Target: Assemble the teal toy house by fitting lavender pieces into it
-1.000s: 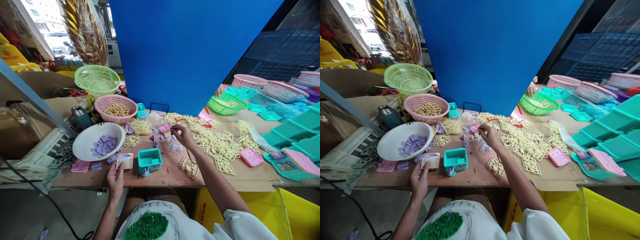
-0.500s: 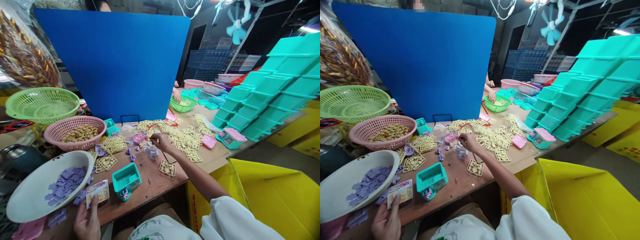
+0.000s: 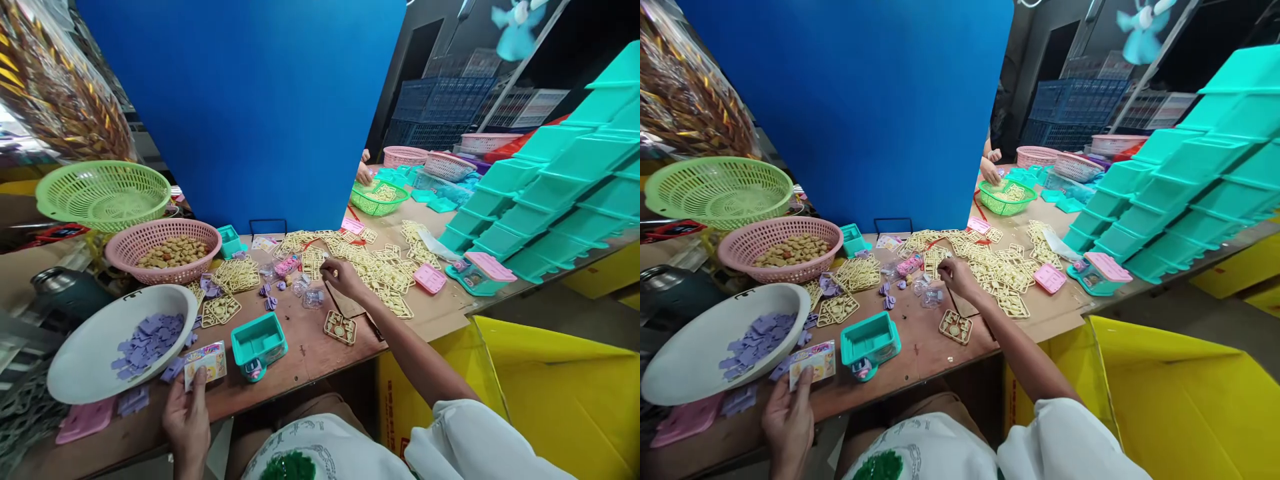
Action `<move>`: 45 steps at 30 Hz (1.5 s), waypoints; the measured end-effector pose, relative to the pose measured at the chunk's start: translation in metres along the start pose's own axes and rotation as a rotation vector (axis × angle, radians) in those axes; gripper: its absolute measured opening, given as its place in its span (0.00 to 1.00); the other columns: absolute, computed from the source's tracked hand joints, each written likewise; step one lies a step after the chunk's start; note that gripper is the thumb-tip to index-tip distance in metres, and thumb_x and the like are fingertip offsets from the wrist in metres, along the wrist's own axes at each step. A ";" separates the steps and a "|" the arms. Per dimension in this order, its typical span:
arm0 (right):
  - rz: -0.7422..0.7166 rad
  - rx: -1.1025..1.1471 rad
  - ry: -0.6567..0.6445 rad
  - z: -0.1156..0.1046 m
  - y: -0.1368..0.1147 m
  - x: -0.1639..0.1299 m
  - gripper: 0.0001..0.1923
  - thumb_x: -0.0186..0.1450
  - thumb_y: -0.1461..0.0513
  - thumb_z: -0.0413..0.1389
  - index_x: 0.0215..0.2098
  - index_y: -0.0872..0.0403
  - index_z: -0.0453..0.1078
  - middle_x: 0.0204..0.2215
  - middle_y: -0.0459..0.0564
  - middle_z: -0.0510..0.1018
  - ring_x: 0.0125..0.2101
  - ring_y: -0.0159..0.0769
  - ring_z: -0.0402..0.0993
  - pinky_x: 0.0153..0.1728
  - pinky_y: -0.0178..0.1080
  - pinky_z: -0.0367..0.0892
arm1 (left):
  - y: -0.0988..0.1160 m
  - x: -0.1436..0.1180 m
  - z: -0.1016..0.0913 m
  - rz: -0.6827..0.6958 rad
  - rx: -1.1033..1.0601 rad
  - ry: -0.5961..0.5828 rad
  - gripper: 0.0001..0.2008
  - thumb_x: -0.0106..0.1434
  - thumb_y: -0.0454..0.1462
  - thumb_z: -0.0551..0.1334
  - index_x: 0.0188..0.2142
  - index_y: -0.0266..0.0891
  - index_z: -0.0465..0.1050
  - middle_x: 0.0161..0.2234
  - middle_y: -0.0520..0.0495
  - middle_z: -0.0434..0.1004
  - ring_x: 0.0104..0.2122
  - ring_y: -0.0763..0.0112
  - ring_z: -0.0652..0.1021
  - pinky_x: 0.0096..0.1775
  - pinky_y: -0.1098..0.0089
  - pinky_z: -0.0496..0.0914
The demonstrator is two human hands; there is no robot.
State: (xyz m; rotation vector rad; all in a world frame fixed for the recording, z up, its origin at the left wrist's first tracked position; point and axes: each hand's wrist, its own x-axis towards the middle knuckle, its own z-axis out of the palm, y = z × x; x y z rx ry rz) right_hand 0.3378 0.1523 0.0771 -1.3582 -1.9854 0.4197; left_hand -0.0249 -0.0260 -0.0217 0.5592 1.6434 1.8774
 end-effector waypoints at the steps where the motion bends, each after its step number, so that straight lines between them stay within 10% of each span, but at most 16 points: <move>1: 0.003 0.012 0.004 0.000 0.001 -0.001 0.08 0.66 0.69 0.57 0.33 0.52 0.77 0.25 0.47 0.84 0.27 0.36 0.80 0.34 0.35 0.70 | 0.001 -0.001 0.000 0.012 0.000 -0.004 0.32 0.45 0.57 0.78 0.41 0.38 0.81 0.38 0.49 0.85 0.37 0.66 0.80 0.42 0.68 0.76; 20: 0.245 0.325 0.544 -0.058 0.075 -0.011 0.19 0.64 0.45 0.61 0.34 0.52 0.74 0.23 0.48 0.79 0.27 0.40 0.82 0.36 0.44 0.79 | 0.001 -0.001 -0.001 0.067 0.060 -0.016 0.28 0.49 0.54 0.78 0.41 0.37 0.82 0.38 0.48 0.85 0.36 0.67 0.80 0.42 0.68 0.76; 35: 0.277 0.334 0.527 -0.047 0.088 -0.007 0.19 0.65 0.45 0.61 0.36 0.53 0.76 0.26 0.49 0.82 0.29 0.40 0.84 0.36 0.42 0.80 | 0.001 -0.001 -0.002 0.048 0.109 -0.019 0.30 0.49 0.56 0.77 0.42 0.37 0.81 0.39 0.47 0.85 0.36 0.65 0.81 0.43 0.66 0.78; 45: 0.435 0.074 0.314 -0.054 0.119 0.023 0.16 0.63 0.52 0.70 0.40 0.54 0.80 0.45 0.59 0.85 0.51 0.51 0.81 0.58 0.58 0.74 | -0.001 0.001 -0.001 0.050 0.126 -0.045 0.31 0.48 0.57 0.77 0.43 0.38 0.81 0.41 0.45 0.86 0.38 0.62 0.82 0.42 0.66 0.79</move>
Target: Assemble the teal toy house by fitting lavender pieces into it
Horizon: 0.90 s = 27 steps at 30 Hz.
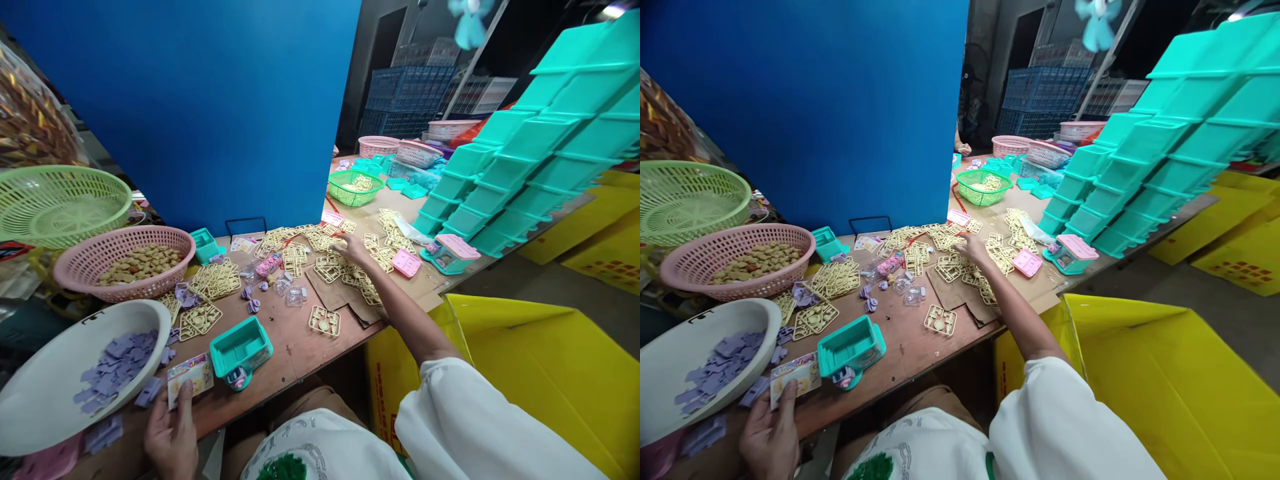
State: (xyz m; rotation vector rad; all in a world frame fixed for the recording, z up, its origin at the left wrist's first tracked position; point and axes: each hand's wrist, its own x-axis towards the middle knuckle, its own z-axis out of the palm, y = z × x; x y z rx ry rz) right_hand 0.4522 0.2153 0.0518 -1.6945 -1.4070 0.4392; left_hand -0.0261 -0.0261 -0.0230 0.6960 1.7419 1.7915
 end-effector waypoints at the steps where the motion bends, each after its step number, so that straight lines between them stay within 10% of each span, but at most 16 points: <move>1: 0.001 -0.022 -0.025 0.004 0.000 0.004 0.17 0.63 0.52 0.70 0.42 0.55 0.80 0.47 0.59 0.84 0.53 0.51 0.80 0.59 0.58 0.73 | 0.000 0.000 0.000 -0.006 0.003 0.005 0.32 0.47 0.57 0.78 0.43 0.38 0.81 0.41 0.45 0.86 0.38 0.62 0.82 0.41 0.66 0.79; 6: 0.027 -0.096 -0.097 0.003 0.011 0.015 0.15 0.74 0.54 0.62 0.52 0.56 0.75 0.50 0.53 0.81 0.49 0.41 0.80 0.52 0.50 0.78 | 0.000 0.000 -0.003 -0.001 0.005 0.033 0.34 0.45 0.59 0.78 0.42 0.37 0.82 0.39 0.46 0.86 0.37 0.64 0.82 0.40 0.67 0.79; 16: 0.072 -0.114 0.019 -0.042 0.045 0.011 0.15 0.64 0.56 0.66 0.45 0.58 0.78 0.34 0.52 0.84 0.33 0.40 0.80 0.38 0.42 0.77 | -0.006 0.003 -0.002 0.013 0.043 0.001 0.33 0.46 0.59 0.77 0.41 0.38 0.81 0.38 0.46 0.86 0.35 0.63 0.83 0.41 0.65 0.80; 27: -0.032 -0.365 0.017 -0.026 0.041 0.004 0.18 0.67 0.64 0.60 0.55 0.58 0.78 0.55 0.67 0.79 0.58 0.59 0.75 0.60 0.61 0.70 | -0.004 0.000 0.001 0.009 0.024 0.003 0.32 0.44 0.60 0.77 0.37 0.37 0.81 0.35 0.45 0.86 0.33 0.64 0.83 0.37 0.68 0.79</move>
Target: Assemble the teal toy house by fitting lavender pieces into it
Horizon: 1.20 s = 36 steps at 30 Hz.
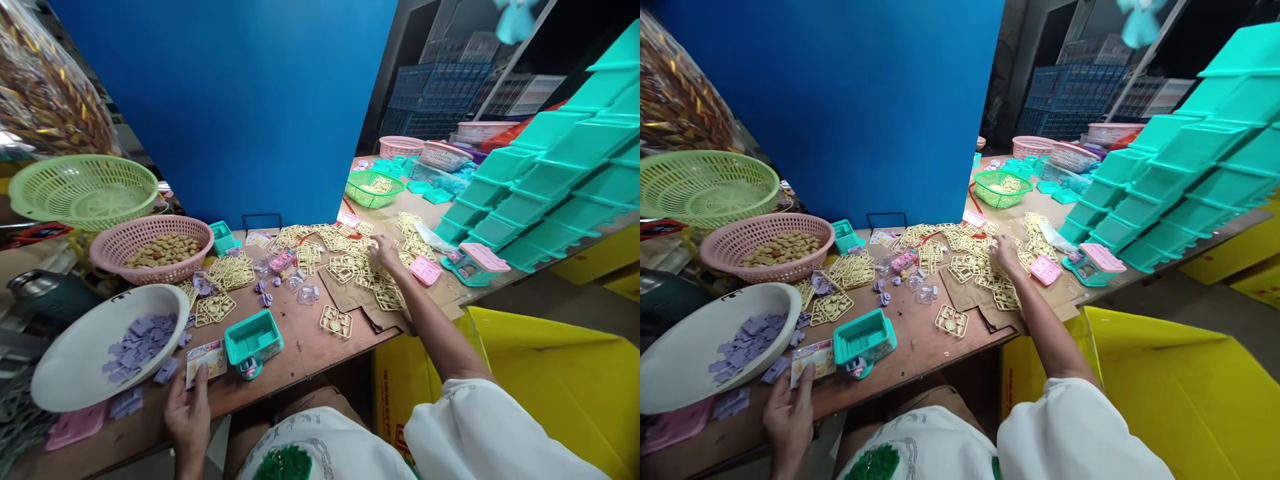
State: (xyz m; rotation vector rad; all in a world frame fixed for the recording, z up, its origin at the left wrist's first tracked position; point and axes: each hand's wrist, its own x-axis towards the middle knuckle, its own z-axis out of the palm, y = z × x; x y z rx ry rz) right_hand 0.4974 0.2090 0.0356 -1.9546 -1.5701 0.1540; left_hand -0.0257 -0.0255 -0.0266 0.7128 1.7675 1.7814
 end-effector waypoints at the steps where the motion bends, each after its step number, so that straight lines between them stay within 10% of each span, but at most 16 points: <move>1: -0.029 -0.009 -0.004 0.002 -0.004 0.000 0.18 0.67 0.63 0.60 0.54 0.57 0.79 0.55 0.66 0.80 0.57 0.59 0.75 0.60 0.61 0.70 | 0.000 0.000 0.000 0.004 -0.004 -0.010 0.32 0.45 0.60 0.77 0.37 0.37 0.81 0.35 0.45 0.86 0.33 0.64 0.83 0.36 0.68 0.79; 21: -0.592 -0.003 -0.187 0.043 -0.097 -0.035 0.13 0.68 0.60 0.57 0.45 0.53 0.82 0.41 0.59 0.87 0.42 0.53 0.84 0.44 0.50 0.79 | 0.018 -0.012 0.006 0.075 -0.030 -0.103 0.29 0.54 0.62 0.72 0.33 0.37 0.79 0.30 0.45 0.84 0.30 0.65 0.82 0.35 0.68 0.79; 36: -0.754 0.007 -0.365 0.057 -0.152 -0.060 0.14 0.70 0.62 0.56 0.47 0.56 0.82 0.44 0.60 0.87 0.44 0.51 0.84 0.47 0.49 0.78 | 0.019 -0.014 0.002 0.078 -0.058 -0.129 0.28 0.57 0.61 0.69 0.36 0.38 0.76 0.31 0.46 0.81 0.33 0.65 0.81 0.38 0.69 0.76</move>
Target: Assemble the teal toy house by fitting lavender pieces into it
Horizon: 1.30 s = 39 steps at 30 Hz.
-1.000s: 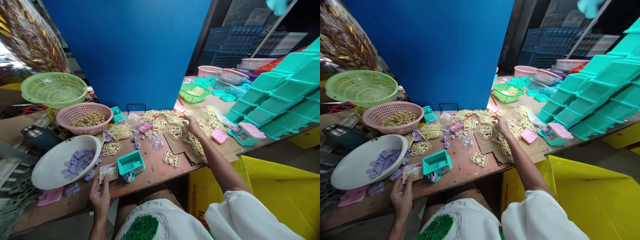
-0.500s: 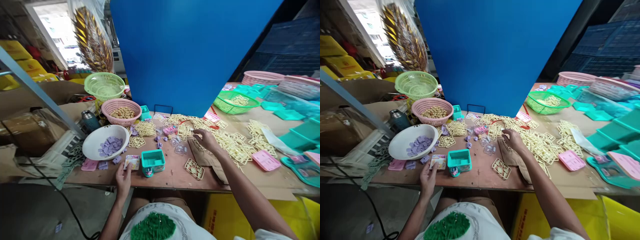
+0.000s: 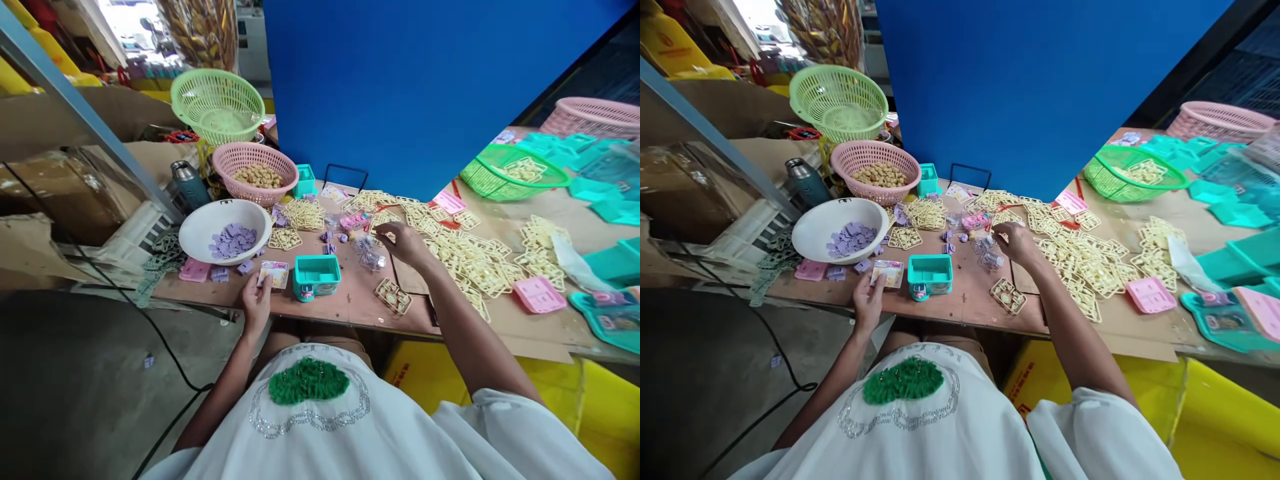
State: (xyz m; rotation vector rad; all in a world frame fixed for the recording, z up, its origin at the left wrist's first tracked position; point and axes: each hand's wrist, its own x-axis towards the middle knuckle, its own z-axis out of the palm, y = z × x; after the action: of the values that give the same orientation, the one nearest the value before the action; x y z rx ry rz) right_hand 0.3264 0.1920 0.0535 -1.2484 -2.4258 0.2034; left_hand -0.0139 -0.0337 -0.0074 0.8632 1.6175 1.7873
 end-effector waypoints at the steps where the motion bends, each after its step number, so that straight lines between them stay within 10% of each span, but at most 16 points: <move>1: -0.013 0.000 -0.007 0.000 -0.003 0.002 0.14 0.70 0.62 0.56 0.47 0.56 0.82 0.44 0.60 0.87 0.44 0.51 0.84 0.47 0.49 0.78 | 0.000 0.001 0.000 0.004 -0.009 0.000 0.29 0.57 0.62 0.70 0.36 0.38 0.76 0.31 0.47 0.81 0.33 0.65 0.81 0.38 0.69 0.76; 15: -0.141 0.107 -0.051 0.007 -0.044 0.020 0.13 0.71 0.62 0.55 0.45 0.54 0.82 0.43 0.60 0.87 0.43 0.49 0.85 0.44 0.47 0.79 | 0.005 0.000 0.001 0.012 -0.054 -0.011 0.25 0.59 0.58 0.71 0.34 0.38 0.78 0.30 0.46 0.83 0.31 0.66 0.82 0.37 0.70 0.78; 22: -0.361 0.662 -0.051 -0.015 -0.168 0.004 0.22 0.74 0.47 0.59 0.58 0.52 0.76 0.53 0.58 0.83 0.52 0.46 0.80 0.52 0.46 0.76 | 0.046 -0.016 -0.004 0.079 -0.105 -0.024 0.16 0.60 0.48 0.74 0.39 0.39 0.82 0.37 0.46 0.86 0.38 0.65 0.85 0.44 0.70 0.80; 26: -0.560 0.635 -0.052 -0.001 -0.221 -0.022 0.13 0.77 0.54 0.56 0.48 0.56 0.75 0.38 0.56 0.83 0.40 0.40 0.78 0.45 0.42 0.73 | 0.067 -0.024 -0.002 0.239 -0.065 -0.194 0.08 0.62 0.42 0.73 0.35 0.40 0.82 0.35 0.48 0.85 0.37 0.69 0.85 0.43 0.73 0.80; 39: -0.487 0.500 0.099 -0.008 -0.200 -0.049 0.10 0.78 0.63 0.50 0.45 0.54 0.74 0.32 0.52 0.80 0.35 0.37 0.75 0.37 0.39 0.70 | 0.066 -0.022 0.005 0.135 0.020 -0.285 0.12 0.63 0.45 0.72 0.34 0.39 0.82 0.18 0.56 0.74 0.16 0.77 0.73 0.21 0.77 0.70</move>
State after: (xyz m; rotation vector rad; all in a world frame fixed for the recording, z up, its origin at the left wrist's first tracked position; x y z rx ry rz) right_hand 0.2060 0.0346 0.1085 -0.4295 -2.3076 0.5451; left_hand 0.0047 -0.0547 0.0566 1.2017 1.4245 1.6498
